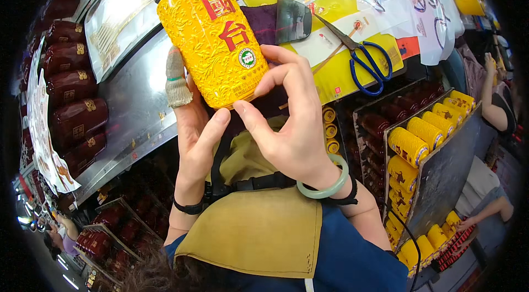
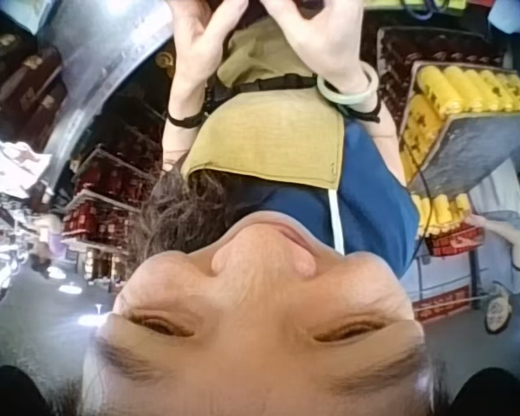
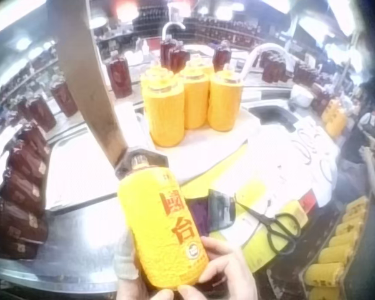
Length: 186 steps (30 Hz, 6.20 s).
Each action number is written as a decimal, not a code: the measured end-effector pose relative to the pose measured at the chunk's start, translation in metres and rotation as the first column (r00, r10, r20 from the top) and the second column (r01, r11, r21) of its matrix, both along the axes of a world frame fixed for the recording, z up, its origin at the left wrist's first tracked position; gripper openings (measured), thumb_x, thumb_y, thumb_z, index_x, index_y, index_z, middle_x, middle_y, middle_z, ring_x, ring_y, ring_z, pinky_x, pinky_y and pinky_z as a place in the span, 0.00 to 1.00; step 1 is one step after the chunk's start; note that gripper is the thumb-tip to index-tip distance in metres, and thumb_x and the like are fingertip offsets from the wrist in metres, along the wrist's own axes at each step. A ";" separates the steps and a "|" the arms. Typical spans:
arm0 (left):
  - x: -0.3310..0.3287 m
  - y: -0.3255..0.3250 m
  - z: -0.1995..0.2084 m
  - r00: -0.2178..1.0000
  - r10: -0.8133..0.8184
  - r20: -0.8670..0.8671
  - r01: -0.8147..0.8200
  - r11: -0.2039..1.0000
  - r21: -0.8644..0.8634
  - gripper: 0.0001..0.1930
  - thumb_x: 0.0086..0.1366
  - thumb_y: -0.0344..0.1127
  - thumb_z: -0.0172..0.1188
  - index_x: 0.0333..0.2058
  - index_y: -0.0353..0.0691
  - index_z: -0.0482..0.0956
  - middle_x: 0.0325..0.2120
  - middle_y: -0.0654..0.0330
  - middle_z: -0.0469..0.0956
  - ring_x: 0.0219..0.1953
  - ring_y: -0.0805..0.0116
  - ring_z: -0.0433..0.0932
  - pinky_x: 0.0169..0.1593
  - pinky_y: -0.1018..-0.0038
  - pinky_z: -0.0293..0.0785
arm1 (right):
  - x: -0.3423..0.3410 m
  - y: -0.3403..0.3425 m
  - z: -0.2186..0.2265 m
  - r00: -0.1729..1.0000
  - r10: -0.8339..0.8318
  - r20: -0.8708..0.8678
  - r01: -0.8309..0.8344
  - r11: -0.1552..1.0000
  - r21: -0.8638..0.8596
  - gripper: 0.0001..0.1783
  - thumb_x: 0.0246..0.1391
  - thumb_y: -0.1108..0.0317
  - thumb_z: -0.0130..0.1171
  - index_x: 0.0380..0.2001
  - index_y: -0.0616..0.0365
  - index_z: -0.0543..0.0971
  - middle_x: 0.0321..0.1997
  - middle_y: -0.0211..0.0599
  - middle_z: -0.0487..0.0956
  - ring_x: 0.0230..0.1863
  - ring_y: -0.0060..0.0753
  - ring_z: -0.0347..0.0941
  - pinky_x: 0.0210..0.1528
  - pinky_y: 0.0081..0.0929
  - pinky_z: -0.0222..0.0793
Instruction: Applying decorative labels and seals to yellow and red bottles in a factory setting.
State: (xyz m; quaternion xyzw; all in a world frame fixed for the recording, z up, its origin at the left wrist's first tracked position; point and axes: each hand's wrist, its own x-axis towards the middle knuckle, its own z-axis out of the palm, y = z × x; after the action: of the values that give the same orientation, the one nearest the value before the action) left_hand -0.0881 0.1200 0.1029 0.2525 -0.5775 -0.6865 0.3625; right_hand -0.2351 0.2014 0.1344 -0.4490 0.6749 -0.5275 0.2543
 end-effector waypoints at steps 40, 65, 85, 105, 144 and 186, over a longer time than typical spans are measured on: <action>-0.013 0.017 0.003 0.985 0.130 0.114 -0.128 0.991 -0.024 0.50 0.63 0.22 0.59 0.74 0.33 0.32 0.75 0.48 0.36 0.77 0.57 0.42 0.75 0.61 0.45 | -0.012 0.000 -0.013 0.904 0.154 0.398 -0.147 0.988 -0.048 0.27 0.54 0.78 0.64 0.57 0.61 0.68 0.64 0.45 0.60 0.65 0.35 0.63 0.68 0.32 0.60; -0.007 0.016 0.000 0.993 0.077 0.084 -0.075 0.997 -0.016 0.51 0.63 0.20 0.58 0.75 0.34 0.32 0.76 0.49 0.33 0.78 0.57 0.39 0.76 0.61 0.43 | 0.006 0.000 -0.015 0.985 0.043 0.169 -0.037 0.999 -0.039 0.26 0.54 0.75 0.60 0.56 0.60 0.66 0.64 0.51 0.60 0.66 0.45 0.58 0.70 0.39 0.52; -0.006 0.019 0.002 0.989 0.084 0.121 -0.080 0.996 -0.036 0.51 0.63 0.21 0.57 0.74 0.34 0.30 0.76 0.48 0.34 0.77 0.57 0.41 0.75 0.61 0.45 | -0.003 0.001 -0.010 0.976 0.094 0.196 -0.090 0.995 -0.030 0.26 0.53 0.75 0.61 0.56 0.61 0.68 0.62 0.51 0.64 0.66 0.46 0.60 0.69 0.39 0.54; -0.012 0.026 0.004 0.977 0.111 0.182 -0.103 0.993 -0.055 0.48 0.67 0.25 0.56 0.74 0.31 0.31 0.74 0.46 0.40 0.75 0.55 0.46 0.75 0.61 0.45 | -0.008 0.003 -0.010 0.973 0.106 0.207 -0.104 0.994 -0.020 0.27 0.51 0.75 0.62 0.56 0.62 0.69 0.63 0.51 0.64 0.66 0.46 0.60 0.70 0.39 0.54; -0.010 0.024 0.000 0.968 0.132 0.213 -0.095 0.980 -0.173 0.48 0.66 0.26 0.57 0.73 0.29 0.31 0.75 0.44 0.36 0.77 0.52 0.39 0.76 0.59 0.36 | 0.007 0.000 -0.016 0.987 0.055 0.150 -0.051 0.998 -0.033 0.26 0.55 0.75 0.58 0.57 0.62 0.65 0.63 0.54 0.60 0.65 0.48 0.58 0.70 0.42 0.53; -0.010 0.019 0.000 0.993 0.099 0.061 -0.096 0.994 -0.052 0.47 0.67 0.21 0.53 0.75 0.34 0.30 0.76 0.49 0.34 0.77 0.57 0.39 0.76 0.62 0.41 | -0.004 -0.006 -0.012 0.985 0.081 0.155 -0.076 0.996 -0.040 0.27 0.47 0.78 0.61 0.52 0.61 0.67 0.56 0.49 0.63 0.60 0.44 0.61 0.62 0.35 0.61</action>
State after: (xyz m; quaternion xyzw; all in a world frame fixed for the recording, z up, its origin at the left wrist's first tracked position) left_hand -0.0985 0.1394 0.1027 0.2931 -0.5923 -0.6455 0.3830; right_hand -0.2389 0.1950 0.1226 -0.4368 0.6254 -0.5622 0.3193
